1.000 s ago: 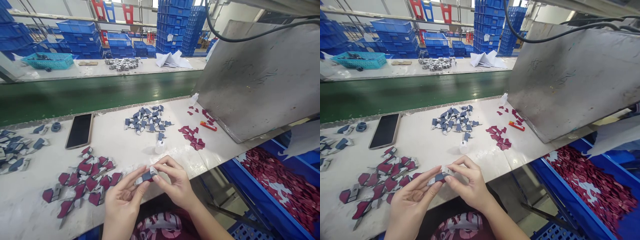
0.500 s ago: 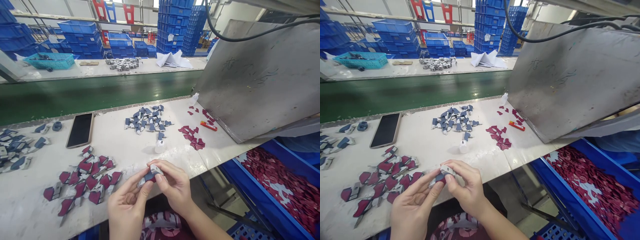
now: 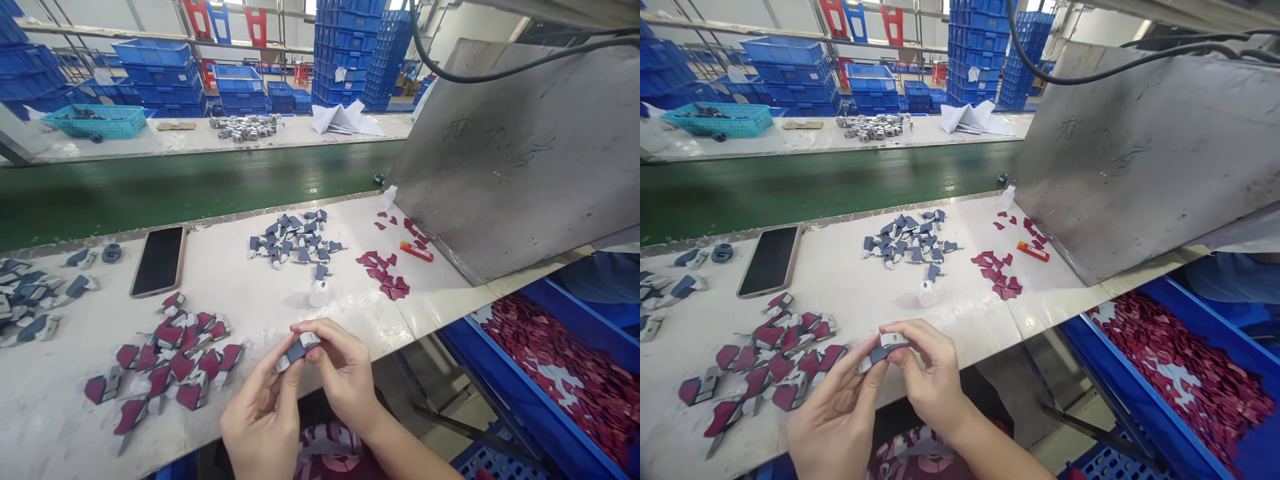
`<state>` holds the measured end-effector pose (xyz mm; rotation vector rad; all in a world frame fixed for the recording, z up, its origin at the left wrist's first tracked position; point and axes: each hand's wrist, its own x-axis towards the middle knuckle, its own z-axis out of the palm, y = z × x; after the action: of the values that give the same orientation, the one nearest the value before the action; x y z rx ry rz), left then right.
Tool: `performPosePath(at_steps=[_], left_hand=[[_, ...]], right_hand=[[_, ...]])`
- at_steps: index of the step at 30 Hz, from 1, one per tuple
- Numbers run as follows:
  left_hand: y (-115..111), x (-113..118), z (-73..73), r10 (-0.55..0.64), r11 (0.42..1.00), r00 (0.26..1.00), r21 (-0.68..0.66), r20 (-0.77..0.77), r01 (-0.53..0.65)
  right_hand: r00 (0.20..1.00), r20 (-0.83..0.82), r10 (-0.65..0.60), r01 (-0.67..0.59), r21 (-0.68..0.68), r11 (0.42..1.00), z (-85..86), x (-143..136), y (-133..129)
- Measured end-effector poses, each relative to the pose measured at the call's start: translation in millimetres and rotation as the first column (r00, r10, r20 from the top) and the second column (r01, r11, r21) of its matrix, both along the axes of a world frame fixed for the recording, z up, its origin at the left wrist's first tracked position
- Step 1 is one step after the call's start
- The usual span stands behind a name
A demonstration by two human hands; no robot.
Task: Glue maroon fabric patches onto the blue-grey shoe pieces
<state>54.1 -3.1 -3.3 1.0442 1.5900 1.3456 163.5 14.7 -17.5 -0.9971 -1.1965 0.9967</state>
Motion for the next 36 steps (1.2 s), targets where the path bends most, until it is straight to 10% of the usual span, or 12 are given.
performPosePath(at_steps=[10,15,20,27,36], left_hand=[[10,-11,-2.2,-0.129,0.989,0.984,0.063,-0.120,0.137],[10,-15,3.6,-0.145,0.989,0.986,-0.029,-0.076,0.143],[9,-18,12.4,-0.241,0.968,0.970,-0.070,0.017,0.242],[9,-19,15.4,-0.271,0.947,0.931,-0.106,0.246,0.304],[12,-17,13.7,-0.242,0.955,0.920,-0.094,0.307,0.283]], right_hand=[[0.979,-0.189,0.080,-0.121,-0.216,0.969,-4.2,7,10],[0.958,0.285,-0.020,-0.014,0.117,0.993,-0.4,24,9],[0.842,0.509,-0.180,-0.104,0.480,0.871,11.4,34,15],[0.773,0.593,-0.225,-0.169,0.535,0.828,1.5,33,14],[0.875,0.434,-0.215,-0.073,0.557,0.827,-12.5,29,10]])
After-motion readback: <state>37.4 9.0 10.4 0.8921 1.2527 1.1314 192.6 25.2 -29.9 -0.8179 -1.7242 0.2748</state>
